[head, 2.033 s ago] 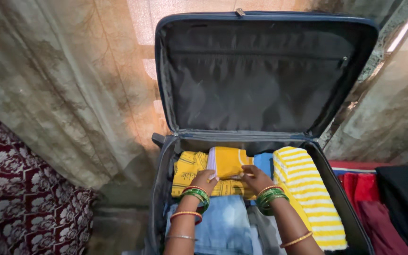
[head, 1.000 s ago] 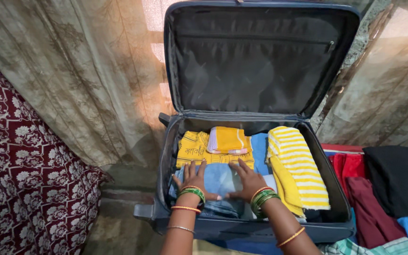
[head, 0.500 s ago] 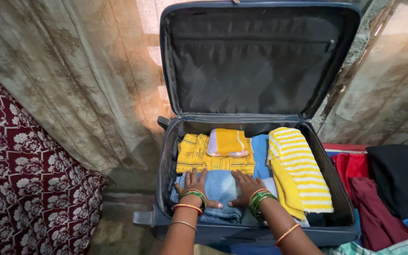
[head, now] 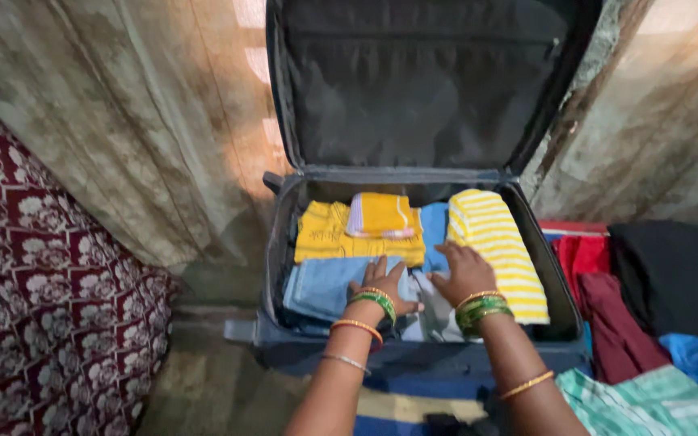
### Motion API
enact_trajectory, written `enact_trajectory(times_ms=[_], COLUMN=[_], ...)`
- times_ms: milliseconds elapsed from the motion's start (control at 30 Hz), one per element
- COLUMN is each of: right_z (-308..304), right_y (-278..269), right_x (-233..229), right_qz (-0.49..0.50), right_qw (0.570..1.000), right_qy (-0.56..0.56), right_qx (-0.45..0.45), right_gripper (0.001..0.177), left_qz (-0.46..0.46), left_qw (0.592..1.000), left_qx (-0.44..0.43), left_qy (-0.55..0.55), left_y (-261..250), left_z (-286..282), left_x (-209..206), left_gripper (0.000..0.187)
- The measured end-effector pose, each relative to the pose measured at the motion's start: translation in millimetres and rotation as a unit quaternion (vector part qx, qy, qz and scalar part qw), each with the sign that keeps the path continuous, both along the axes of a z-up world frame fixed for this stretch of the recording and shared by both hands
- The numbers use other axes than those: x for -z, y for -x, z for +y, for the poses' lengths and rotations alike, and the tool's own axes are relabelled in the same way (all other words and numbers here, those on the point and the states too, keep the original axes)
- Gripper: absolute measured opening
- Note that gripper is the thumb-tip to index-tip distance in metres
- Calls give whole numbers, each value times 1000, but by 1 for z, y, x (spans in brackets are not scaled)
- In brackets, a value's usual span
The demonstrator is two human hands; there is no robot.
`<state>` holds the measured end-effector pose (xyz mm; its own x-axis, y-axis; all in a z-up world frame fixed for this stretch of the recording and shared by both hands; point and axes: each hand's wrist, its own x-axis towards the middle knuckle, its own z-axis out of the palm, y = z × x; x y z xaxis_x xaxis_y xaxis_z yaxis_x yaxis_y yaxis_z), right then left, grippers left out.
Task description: The person packs a suitcase by folding and placing various clothes including shirts, pants, and a small red garment inside.
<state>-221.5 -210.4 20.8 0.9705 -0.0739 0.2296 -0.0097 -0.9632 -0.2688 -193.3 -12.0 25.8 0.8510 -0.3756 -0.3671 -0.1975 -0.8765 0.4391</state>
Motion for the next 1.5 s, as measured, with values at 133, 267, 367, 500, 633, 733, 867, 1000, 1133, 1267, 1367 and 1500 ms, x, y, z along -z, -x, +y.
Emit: enact_trajectory(times_ms=[133,267,367,500,633,733,867,1000,1133,1267,1367,1500], right_z=[-6,-17,-30,-56,-63,-59,-64,-92,-131,-170,-202,-252], right_y=[25,34,28,28,45,67,100,114,127,150,169,188], right_x=[-10,20,39,58,34,-7,-49,-56,-48,-50,-54,-48], right_qz=[202,219,201,64,20,7,31,21,-13,-39,-53,-73], right_qw=[971,969,976,993,886,847,812,784,741,717,720,694], right_qy=[49,56,41,-100,-463,-532,-581,-619,-671,-696,-692,-715], right_qx=[120,97,78,24,-8,-15,47,44,16,14,8,35], right_gripper=[83,86,85,72,75,82,86,86,84,81,77,71], left_qz=[-23,-40,-63,-97,-19,-2,-78,-42,5,10,11,19], left_qw=[995,987,977,926,845,744,729,705,700,675,675,677], left_qx=[32,46,57,-7,-140,-150,-134,-188,-241,-256,-255,-239], left_qy=[95,146,194,365,516,651,667,683,672,692,692,696], left_y=[-3,-7,-18,-11,1,10,48,84,113,132,147,163], left_z=[-11,-17,-14,-11,-22,-32,-26,-36,-60,-97,-132,-194], left_x=[39,86,100,97,82,59,5,-45,-66,-63,-54,-33], left_gripper=[111,107,93,76,66,57,49,56,62,63,60,54])
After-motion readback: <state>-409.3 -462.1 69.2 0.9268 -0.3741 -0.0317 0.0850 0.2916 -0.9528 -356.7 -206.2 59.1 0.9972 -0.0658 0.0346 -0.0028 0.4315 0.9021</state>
